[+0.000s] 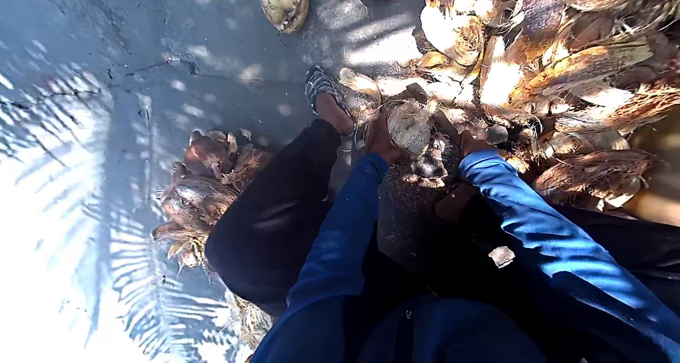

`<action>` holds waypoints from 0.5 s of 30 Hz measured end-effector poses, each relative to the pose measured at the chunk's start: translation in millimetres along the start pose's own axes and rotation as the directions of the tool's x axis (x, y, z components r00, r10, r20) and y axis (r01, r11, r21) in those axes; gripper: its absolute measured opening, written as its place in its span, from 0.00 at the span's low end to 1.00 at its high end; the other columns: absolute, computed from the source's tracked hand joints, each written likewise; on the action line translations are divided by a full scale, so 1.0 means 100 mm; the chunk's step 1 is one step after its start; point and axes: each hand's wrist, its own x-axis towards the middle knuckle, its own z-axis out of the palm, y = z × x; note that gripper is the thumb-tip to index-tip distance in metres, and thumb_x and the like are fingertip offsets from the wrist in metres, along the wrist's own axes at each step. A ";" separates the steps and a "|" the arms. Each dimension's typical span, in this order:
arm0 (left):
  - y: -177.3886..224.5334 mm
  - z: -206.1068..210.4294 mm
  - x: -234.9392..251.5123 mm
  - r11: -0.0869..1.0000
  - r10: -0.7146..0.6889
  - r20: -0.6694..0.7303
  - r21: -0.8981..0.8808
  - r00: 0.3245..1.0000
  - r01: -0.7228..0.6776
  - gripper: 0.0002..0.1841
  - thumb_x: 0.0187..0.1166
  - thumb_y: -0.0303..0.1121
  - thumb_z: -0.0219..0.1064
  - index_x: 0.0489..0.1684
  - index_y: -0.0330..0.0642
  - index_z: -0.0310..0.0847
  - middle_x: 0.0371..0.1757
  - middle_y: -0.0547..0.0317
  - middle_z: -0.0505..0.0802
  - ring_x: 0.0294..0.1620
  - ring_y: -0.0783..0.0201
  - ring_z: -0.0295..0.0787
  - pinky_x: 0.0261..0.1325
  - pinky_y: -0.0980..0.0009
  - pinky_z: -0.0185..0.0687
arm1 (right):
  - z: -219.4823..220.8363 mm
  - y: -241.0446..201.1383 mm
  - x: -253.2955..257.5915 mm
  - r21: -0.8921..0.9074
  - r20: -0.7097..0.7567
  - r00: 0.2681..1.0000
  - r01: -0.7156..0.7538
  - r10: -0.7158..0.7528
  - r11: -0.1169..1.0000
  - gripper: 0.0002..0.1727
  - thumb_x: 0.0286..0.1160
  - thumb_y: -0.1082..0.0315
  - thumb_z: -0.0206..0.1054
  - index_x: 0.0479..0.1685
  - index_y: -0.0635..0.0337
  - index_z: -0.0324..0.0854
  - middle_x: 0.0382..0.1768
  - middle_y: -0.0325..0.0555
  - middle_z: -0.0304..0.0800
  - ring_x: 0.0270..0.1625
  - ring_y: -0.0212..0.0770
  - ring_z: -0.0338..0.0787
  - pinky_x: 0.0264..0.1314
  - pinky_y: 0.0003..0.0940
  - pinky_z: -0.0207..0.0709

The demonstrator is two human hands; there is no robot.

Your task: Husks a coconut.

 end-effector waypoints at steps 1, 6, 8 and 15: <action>0.00 0.02 -0.01 1.000 -0.003 -0.002 0.000 1.000 0.003 0.81 0.26 0.30 0.98 0.94 0.35 0.37 0.91 0.32 0.60 0.90 0.44 0.60 0.90 0.50 0.60 | 0.03 -0.02 0.13 0.052 -0.017 1.000 0.012 -0.011 0.999 0.34 0.83 0.64 0.65 0.87 0.62 0.60 0.71 0.74 0.80 0.75 0.73 0.81 0.74 0.72 0.71; 0.01 0.03 -0.02 1.000 0.004 -0.024 0.029 1.000 -0.004 0.80 0.26 0.31 0.98 0.94 0.37 0.40 0.89 0.32 0.62 0.89 0.42 0.63 0.88 0.48 0.63 | 0.09 0.05 0.60 0.392 -0.111 0.974 0.225 -0.197 0.892 0.24 0.79 0.67 0.69 0.68 0.77 0.76 0.60 0.74 0.86 0.63 0.66 0.88 0.68 0.66 0.76; 0.01 0.06 -0.04 0.999 0.016 -0.029 -0.038 0.999 -0.017 0.76 0.31 0.33 0.97 0.94 0.37 0.44 0.89 0.32 0.63 0.89 0.43 0.62 0.89 0.49 0.62 | 0.28 0.24 0.68 0.623 -0.121 0.974 0.223 -0.190 0.749 0.19 0.81 0.68 0.67 0.63 0.74 0.76 0.33 0.55 0.84 0.25 0.42 0.84 0.29 0.40 0.83; 0.23 0.45 -0.29 0.981 -0.099 -0.208 -0.187 0.973 0.060 0.72 0.41 0.35 0.96 0.94 0.35 0.42 0.90 0.32 0.63 0.90 0.44 0.62 0.89 0.51 0.62 | 0.21 0.59 -0.24 0.139 -0.156 0.961 0.248 -0.226 0.959 0.26 0.77 0.61 0.72 0.67 0.74 0.78 0.59 0.75 0.86 0.66 0.71 0.86 0.71 0.72 0.72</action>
